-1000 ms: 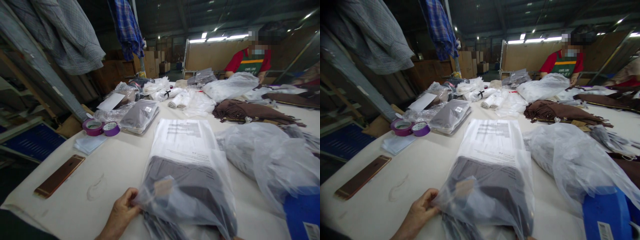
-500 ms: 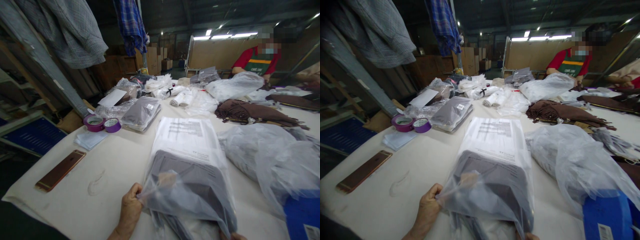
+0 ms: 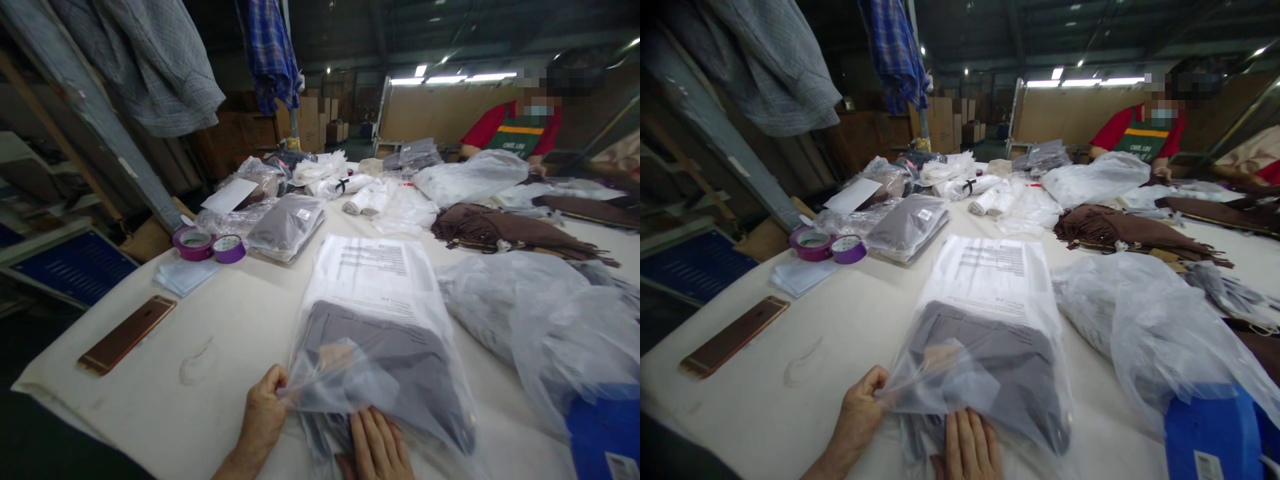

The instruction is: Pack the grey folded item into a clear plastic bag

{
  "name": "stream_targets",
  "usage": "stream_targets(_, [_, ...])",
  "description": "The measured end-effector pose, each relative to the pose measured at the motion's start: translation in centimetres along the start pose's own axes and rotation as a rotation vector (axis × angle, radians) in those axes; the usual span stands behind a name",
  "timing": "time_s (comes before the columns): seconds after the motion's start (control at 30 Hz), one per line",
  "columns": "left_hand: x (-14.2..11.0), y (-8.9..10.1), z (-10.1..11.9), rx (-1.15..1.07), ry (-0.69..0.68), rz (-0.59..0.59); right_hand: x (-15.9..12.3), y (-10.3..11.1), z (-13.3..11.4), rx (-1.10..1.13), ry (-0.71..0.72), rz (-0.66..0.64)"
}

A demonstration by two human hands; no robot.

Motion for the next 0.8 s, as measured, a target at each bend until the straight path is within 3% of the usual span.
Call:
stream_targets(0.2, [1.3,1.0,0.5,-0.085,0.03,-0.041,-0.1,-0.8,2.1,-0.098,-0.078,-0.115])
stream_targets(0.4, [-1.0,0.2,-0.8,-0.258,0.289,0.087,1.0,-1.7,3.2,-0.135,0.007,-0.099])
stream_targets(0.5, [-2.2,-0.7,-0.9,-0.247,0.372,0.018,1.8,-1.8,3.7,-0.122,0.054,-0.096])
stream_targets(0.6, [-2.9,-2.3,0.2,-0.411,0.445,-0.05,2.2,-1.8,4.3,-0.126,0.088,-0.112])
stream_targets(0.7, [-3.1,-3.4,1.5,-0.649,0.542,0.017,2.4,-1.7,4.5,-0.142,0.097,-0.136])
stream_targets(0.8, [-2.4,-2.7,1.8,-0.757,0.55,0.113,2.7,-1.4,4.4,-0.172,0.1,-0.146])
Point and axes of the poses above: each hand's wrist, its own x-axis towards the middle knuckle, its own y-axis out of the back of the hand, z = x × y, the point moved 1 cm from there along x, towards the middle knuckle, and after that the axes turned 1 degree about -x, right-handed, at the moved point
